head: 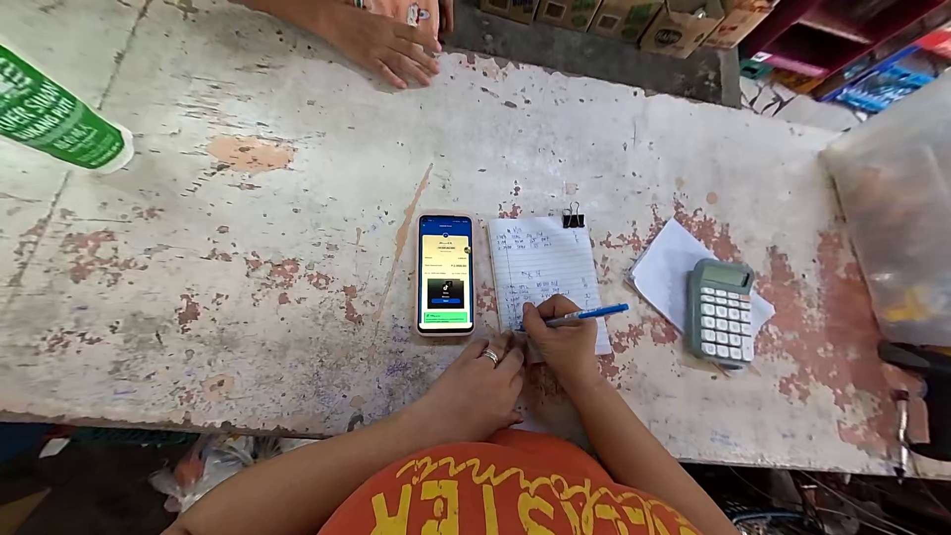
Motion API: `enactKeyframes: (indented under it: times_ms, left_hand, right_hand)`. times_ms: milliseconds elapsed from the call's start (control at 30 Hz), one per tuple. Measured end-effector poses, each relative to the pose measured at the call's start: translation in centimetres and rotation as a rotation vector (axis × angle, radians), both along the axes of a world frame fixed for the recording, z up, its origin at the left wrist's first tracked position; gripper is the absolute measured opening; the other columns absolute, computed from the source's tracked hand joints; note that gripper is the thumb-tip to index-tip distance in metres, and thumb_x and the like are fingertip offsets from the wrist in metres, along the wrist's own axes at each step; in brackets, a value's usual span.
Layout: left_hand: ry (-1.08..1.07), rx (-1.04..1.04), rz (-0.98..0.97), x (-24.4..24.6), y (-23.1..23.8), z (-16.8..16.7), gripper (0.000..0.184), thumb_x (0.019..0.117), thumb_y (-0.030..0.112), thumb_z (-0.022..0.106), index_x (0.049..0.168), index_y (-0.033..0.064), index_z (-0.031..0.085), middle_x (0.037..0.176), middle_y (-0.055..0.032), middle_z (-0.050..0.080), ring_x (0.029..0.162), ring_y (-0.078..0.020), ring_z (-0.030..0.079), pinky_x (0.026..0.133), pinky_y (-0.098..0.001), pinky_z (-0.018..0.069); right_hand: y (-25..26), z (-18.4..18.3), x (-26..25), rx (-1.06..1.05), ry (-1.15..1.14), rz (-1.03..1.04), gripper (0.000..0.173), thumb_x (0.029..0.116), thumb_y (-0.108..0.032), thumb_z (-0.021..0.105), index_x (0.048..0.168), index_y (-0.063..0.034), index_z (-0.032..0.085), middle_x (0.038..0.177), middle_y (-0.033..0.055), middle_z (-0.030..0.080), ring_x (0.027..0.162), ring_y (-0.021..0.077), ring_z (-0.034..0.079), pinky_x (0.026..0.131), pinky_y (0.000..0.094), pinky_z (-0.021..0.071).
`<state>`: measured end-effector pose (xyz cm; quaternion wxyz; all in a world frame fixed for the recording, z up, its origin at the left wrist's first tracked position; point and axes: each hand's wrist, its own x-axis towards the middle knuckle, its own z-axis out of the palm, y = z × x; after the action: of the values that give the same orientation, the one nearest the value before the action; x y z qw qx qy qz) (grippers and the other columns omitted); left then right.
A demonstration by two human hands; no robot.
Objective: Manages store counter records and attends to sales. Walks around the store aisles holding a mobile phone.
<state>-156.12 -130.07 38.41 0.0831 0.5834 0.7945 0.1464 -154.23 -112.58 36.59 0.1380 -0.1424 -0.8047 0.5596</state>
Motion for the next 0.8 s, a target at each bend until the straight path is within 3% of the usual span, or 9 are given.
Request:
enactKeyframes:
  times_ms: [200,367,467,800]
  left_hand:
    - [-0.005,-0.014,0.001,0.0,0.0,0.0,0.058,0.0961,0.050,0.058,0.116,-0.0031,0.069,0.137,-0.0212,0.062,0.133,-0.0371,0.057,0.099,-0.0526,0.0527]
    - [0.061,0.071,0.029,0.2,-0.1,-0.8,0.060,0.0928,0.055,0.058,0.111,-0.0007,0.072,0.129,-0.0171,0.068,0.125,-0.0337,0.063,0.090,-0.0515,0.0558]
    - [0.069,0.077,0.030,0.2,-0.1,-0.8,0.062,0.0913,0.056,0.060,0.112,-0.0007,0.072,0.130,-0.0162,0.068,0.124,-0.0318,0.064,0.090,-0.0508,0.0558]
    - [0.037,0.068,0.023,0.0,-0.1,-0.8,0.064,0.0916,0.057,0.059,0.115,-0.0022,0.070,0.133,-0.0185,0.066,0.124,-0.0332,0.064,0.088,-0.0495,0.0571]
  right_hand:
    - [-0.2,-1.2,0.4,0.224,0.113,0.042,0.031,0.0839,-0.004,0.072,0.059,-0.0051,0.054,0.055,-0.0034,0.052,0.052,-0.0035,0.047,0.050,0.0133,0.0396]
    - [0.2,-0.1,0.2,0.070,0.005,0.017,0.028,0.0868,-0.002,0.073,0.065,-0.0071,0.056,0.055,-0.0072,0.051,0.048,-0.0045,0.046,0.048,0.0129,0.0403]
    - [0.4,0.0,0.0,-0.024,0.004,-0.008,0.027,0.0877,0.000,0.072,0.068,-0.0083,0.056,0.055,-0.0080,0.053,0.047,-0.0039,0.047,0.047,0.0136,0.0425]
    - [0.1,-0.1,0.0,0.039,0.004,-0.006,0.027,0.0861,0.001,0.071,0.065,-0.0077,0.056,0.055,-0.0072,0.051,0.047,-0.0041,0.045,0.046,0.0126,0.0397]
